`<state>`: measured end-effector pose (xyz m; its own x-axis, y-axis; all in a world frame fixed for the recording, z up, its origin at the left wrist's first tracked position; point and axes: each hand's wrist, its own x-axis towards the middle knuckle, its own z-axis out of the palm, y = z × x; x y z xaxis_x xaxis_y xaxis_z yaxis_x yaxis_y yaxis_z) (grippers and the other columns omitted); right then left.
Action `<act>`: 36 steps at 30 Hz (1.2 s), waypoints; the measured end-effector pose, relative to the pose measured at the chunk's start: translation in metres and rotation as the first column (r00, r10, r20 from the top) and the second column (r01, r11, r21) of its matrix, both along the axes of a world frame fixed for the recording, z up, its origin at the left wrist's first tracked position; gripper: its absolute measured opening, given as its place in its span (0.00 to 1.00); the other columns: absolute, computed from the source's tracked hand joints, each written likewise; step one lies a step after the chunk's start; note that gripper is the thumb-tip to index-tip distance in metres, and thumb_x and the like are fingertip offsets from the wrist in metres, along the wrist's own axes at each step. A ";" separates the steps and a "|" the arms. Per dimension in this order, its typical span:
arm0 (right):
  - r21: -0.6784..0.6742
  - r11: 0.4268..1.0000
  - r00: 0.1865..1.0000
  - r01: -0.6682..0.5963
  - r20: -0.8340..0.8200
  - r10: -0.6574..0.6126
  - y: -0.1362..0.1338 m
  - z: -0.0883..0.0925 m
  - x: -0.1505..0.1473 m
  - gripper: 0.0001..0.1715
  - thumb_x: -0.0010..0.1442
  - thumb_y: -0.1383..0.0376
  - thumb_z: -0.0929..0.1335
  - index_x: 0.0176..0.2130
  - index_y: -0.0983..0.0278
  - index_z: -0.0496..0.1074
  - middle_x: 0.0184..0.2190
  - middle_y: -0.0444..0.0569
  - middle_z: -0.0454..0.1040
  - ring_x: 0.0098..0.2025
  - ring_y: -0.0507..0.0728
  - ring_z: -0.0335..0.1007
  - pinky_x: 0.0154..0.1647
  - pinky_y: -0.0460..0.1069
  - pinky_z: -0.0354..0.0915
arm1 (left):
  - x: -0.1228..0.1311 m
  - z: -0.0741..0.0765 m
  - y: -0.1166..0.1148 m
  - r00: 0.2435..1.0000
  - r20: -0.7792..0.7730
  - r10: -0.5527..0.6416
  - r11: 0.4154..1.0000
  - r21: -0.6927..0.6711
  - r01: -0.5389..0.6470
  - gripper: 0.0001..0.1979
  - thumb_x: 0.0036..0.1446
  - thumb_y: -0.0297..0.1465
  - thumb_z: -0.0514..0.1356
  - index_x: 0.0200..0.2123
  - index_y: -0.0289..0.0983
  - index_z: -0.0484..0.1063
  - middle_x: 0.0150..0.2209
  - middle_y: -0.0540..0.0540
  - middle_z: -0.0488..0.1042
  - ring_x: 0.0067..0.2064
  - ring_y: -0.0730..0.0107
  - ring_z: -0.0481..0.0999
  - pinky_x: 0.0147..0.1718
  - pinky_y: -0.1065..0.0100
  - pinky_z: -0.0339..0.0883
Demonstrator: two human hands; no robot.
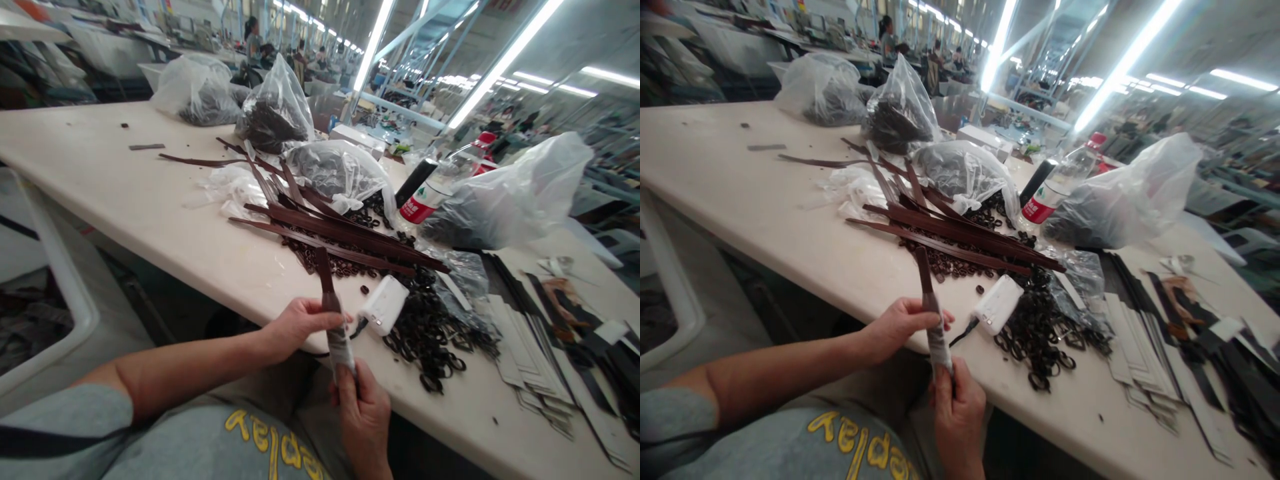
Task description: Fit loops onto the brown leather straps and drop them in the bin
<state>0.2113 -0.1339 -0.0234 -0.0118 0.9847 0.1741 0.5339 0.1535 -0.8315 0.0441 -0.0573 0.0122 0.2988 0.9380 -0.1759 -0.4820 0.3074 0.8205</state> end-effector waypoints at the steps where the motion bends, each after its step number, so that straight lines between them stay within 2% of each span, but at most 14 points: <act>1: 0.014 1.000 1.000 0.004 0.003 -0.004 0.001 0.000 -0.001 0.20 0.69 0.55 0.63 0.28 0.63 0.67 0.16 0.40 0.65 0.17 0.50 0.61 0.20 0.43 0.57 | 0.003 -0.004 -0.006 0.999 0.005 -0.047 0.998 -0.032 0.047 0.19 0.45 0.41 0.75 0.34 0.33 0.84 0.31 0.43 0.80 0.34 0.63 0.76 0.40 0.66 0.67; 3: 0.027 1.000 1.000 0.001 0.003 -0.001 0.003 -0.002 -0.001 0.20 0.69 0.55 0.63 0.29 0.63 0.67 0.17 0.40 0.65 0.18 0.50 0.61 0.20 0.44 0.57 | 0.006 -0.011 -0.015 0.996 0.025 -0.091 0.993 -0.069 0.093 0.19 0.43 0.41 0.75 0.34 0.34 0.84 0.31 0.44 0.80 0.34 0.63 0.75 0.38 0.66 0.67; 5: 0.017 1.000 1.000 -0.011 0.008 0.011 0.003 -0.004 0.001 0.21 0.69 0.55 0.62 0.29 0.63 0.67 0.18 0.40 0.66 0.19 0.50 0.62 0.21 0.44 0.57 | 0.004 -0.013 -0.018 0.996 0.019 -0.086 0.996 -0.037 0.086 0.20 0.43 0.41 0.75 0.36 0.34 0.83 0.33 0.43 0.80 0.35 0.61 0.76 0.39 0.65 0.67; 9: -0.062 0.997 0.999 -0.049 0.006 0.049 0.003 -0.003 0.006 0.20 0.69 0.54 0.62 0.31 0.63 0.68 0.19 0.41 0.67 0.21 0.51 0.64 0.23 0.44 0.59 | -0.013 -0.003 0.000 0.996 -0.087 0.024 0.993 0.119 -0.014 0.16 0.52 0.41 0.71 0.39 0.35 0.84 0.39 0.43 0.82 0.44 0.57 0.77 0.48 0.64 0.66; 12: -0.114 0.986 0.993 -0.122 -0.011 0.121 0.001 -0.001 0.009 0.22 0.69 0.53 0.62 0.28 0.63 0.67 0.20 0.42 0.67 0.22 0.51 0.64 0.24 0.44 0.59 | -0.026 0.006 0.017 0.988 -0.144 0.062 0.984 0.174 -0.037 0.14 0.52 0.40 0.70 0.35 0.34 0.84 0.36 0.42 0.82 0.42 0.57 0.77 0.48 0.63 0.66; 15: -0.160 0.967 0.980 -0.198 -0.001 0.201 -0.008 -0.004 0.021 0.25 0.69 0.52 0.62 0.25 0.63 0.66 0.19 0.42 0.66 0.22 0.51 0.63 0.24 0.44 0.58 | -0.037 0.014 0.031 0.978 -0.046 0.204 0.958 0.215 -0.190 0.14 0.50 0.41 0.72 0.32 0.34 0.83 0.33 0.43 0.82 0.39 0.60 0.77 0.46 0.64 0.68; 17: -0.222 0.951 0.975 -0.216 -0.003 0.221 -0.019 -0.011 0.038 0.25 0.69 0.52 0.62 0.25 0.63 0.66 0.20 0.42 0.66 0.22 0.51 0.62 0.25 0.44 0.59 | -0.041 0.017 0.036 0.971 0.017 0.240 0.950 0.203 -0.238 0.16 0.49 0.42 0.73 0.31 0.34 0.83 0.33 0.43 0.81 0.37 0.61 0.77 0.43 0.64 0.69; 21: -0.420 0.889 0.974 -0.184 0.046 0.223 -0.039 -0.022 0.080 0.25 0.67 0.49 0.63 0.27 0.64 0.66 0.22 0.42 0.66 0.24 0.52 0.62 0.26 0.45 0.58 | -0.040 0.010 0.033 0.990 -0.031 0.134 0.988 0.084 -0.131 0.19 0.44 0.43 0.75 0.31 0.32 0.82 0.31 0.42 0.80 0.33 0.64 0.76 0.37 0.67 0.68; 24: -0.507 0.831 0.960 -0.229 0.023 0.278 -0.040 -0.014 0.089 0.23 0.66 0.48 0.63 0.34 0.64 0.70 0.27 0.45 0.70 0.30 0.55 0.66 0.31 0.46 0.62 | -0.027 -0.003 0.018 0.997 -0.067 0.045 0.999 0.007 -0.045 0.19 0.45 0.43 0.74 0.33 0.33 0.83 0.31 0.43 0.80 0.30 0.68 0.74 0.29 0.71 0.64; 27: -0.487 0.826 0.956 -0.284 -0.082 0.281 -0.029 0.002 0.069 0.22 0.67 0.49 0.62 0.46 0.63 0.70 0.37 0.47 0.76 0.38 0.57 0.71 0.39 0.47 0.64 | -0.011 -0.011 0.001 0.995 -0.059 -0.076 0.997 -0.031 0.074 0.19 0.47 0.44 0.73 0.34 0.34 0.83 0.31 0.43 0.80 0.30 0.69 0.74 0.28 0.72 0.63; 29: -0.435 0.864 0.967 -0.255 -0.111 0.229 -0.021 0.009 0.049 0.22 0.69 0.49 0.61 0.42 0.63 0.71 0.33 0.47 0.76 0.35 0.56 0.71 0.36 0.46 0.64 | -0.002 -0.013 -0.007 0.990 -0.053 -0.134 0.990 -0.052 0.132 0.19 0.47 0.44 0.73 0.35 0.34 0.82 0.32 0.43 0.80 0.31 0.69 0.74 0.30 0.71 0.65; 31: -0.390 0.890 0.971 -0.234 -0.134 0.197 -0.015 0.013 0.033 0.24 0.70 0.49 0.60 0.35 0.64 0.70 0.26 0.45 0.73 0.29 0.54 0.69 0.32 0.46 0.63 | 0.002 -0.014 -0.011 0.987 -0.063 -0.145 0.988 -0.066 0.141 0.20 0.45 0.44 0.74 0.35 0.34 0.82 0.31 0.44 0.79 0.31 0.69 0.74 0.32 0.71 0.65; 33: -0.372 0.894 0.966 -0.250 -0.164 0.202 -0.012 0.013 0.024 0.25 0.70 0.49 0.60 0.33 0.64 0.69 0.22 0.43 0.70 0.25 0.52 0.67 0.28 0.45 0.62 | 0.003 -0.015 -0.013 0.986 -0.081 -0.144 0.988 -0.070 0.138 0.20 0.42 0.44 0.75 0.32 0.33 0.81 0.29 0.46 0.78 0.30 0.71 0.72 0.31 0.72 0.64; 36: -0.363 0.892 0.956 -0.269 -0.210 0.203 -0.012 0.013 0.020 0.24 0.70 0.49 0.61 0.33 0.64 0.69 0.21 0.43 0.69 0.22 0.51 0.65 0.25 0.45 0.61 | 0.005 -0.017 -0.015 0.980 -0.085 -0.179 0.982 -0.076 0.173 0.21 0.40 0.44 0.76 0.26 0.32 0.78 0.25 0.48 0.75 0.27 0.73 0.69 0.29 0.72 0.62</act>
<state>0.2313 -0.1454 -0.0104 -0.2561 0.9463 -0.1971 0.3746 -0.0907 -0.9227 0.0487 -0.0726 -0.0053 0.4379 0.8572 -0.2711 -0.3402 0.4371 0.8326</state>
